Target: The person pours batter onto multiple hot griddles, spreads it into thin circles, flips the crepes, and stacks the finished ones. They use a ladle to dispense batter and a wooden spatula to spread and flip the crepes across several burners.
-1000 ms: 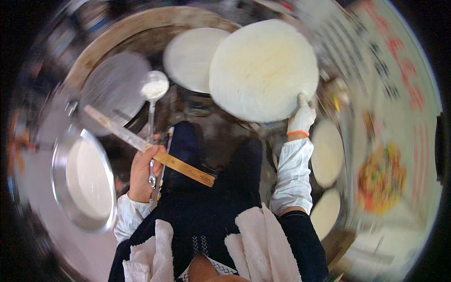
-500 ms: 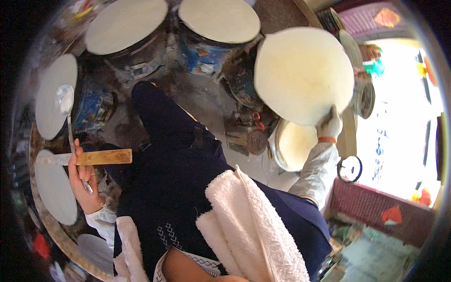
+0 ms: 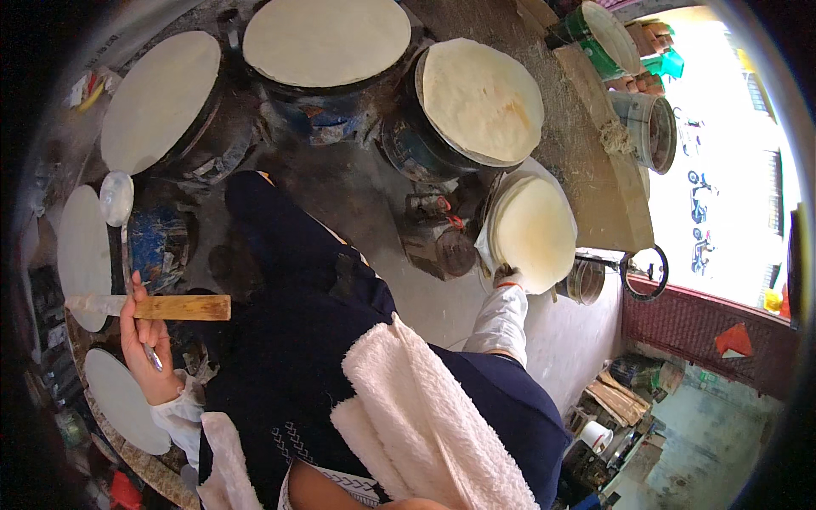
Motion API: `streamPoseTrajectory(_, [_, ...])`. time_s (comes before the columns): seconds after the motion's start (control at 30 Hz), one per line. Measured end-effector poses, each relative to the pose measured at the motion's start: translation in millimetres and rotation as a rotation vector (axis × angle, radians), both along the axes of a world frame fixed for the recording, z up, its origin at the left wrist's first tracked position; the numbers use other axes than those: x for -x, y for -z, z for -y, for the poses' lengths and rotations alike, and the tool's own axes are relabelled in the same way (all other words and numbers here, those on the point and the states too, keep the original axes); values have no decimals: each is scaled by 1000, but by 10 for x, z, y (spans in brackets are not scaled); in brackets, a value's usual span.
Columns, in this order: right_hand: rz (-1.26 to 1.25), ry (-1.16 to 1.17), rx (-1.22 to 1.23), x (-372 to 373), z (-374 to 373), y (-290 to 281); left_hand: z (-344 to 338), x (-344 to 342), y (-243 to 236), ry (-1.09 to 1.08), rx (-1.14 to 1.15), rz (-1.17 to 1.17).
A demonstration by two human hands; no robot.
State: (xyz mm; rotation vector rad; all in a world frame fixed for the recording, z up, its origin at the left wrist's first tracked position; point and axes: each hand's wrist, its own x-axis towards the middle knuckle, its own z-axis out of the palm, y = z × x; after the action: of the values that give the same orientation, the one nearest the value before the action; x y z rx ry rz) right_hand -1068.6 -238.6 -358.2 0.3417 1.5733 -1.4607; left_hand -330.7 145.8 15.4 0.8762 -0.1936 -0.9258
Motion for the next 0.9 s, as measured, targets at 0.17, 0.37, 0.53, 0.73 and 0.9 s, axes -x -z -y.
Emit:
streamPoseTrajectory(0.17, [-5, -76, -23, -456, -30, -283, 35, 95, -141, 10, -83, 142])
streamPoseTrajectory(0.37, [104, -130, -20, -456, -38, -91, 253, 309, -199, 1, -165, 290])
streamPoseTrajectory(0.53, [13, -228, -58, -802, 85, -285, 319, 334, -173, -133, -194, 225])
streamPoseTrajectory(0.73, [-947, -836, 526, -3153, 621, -1773, 362, 257, -256, -227, -172, -56])
streamPoseTrajectory(0.9, [-1793, -1186, 372, -4125, 1201, -2254, 498, 399, -374, -279, -229, 17])
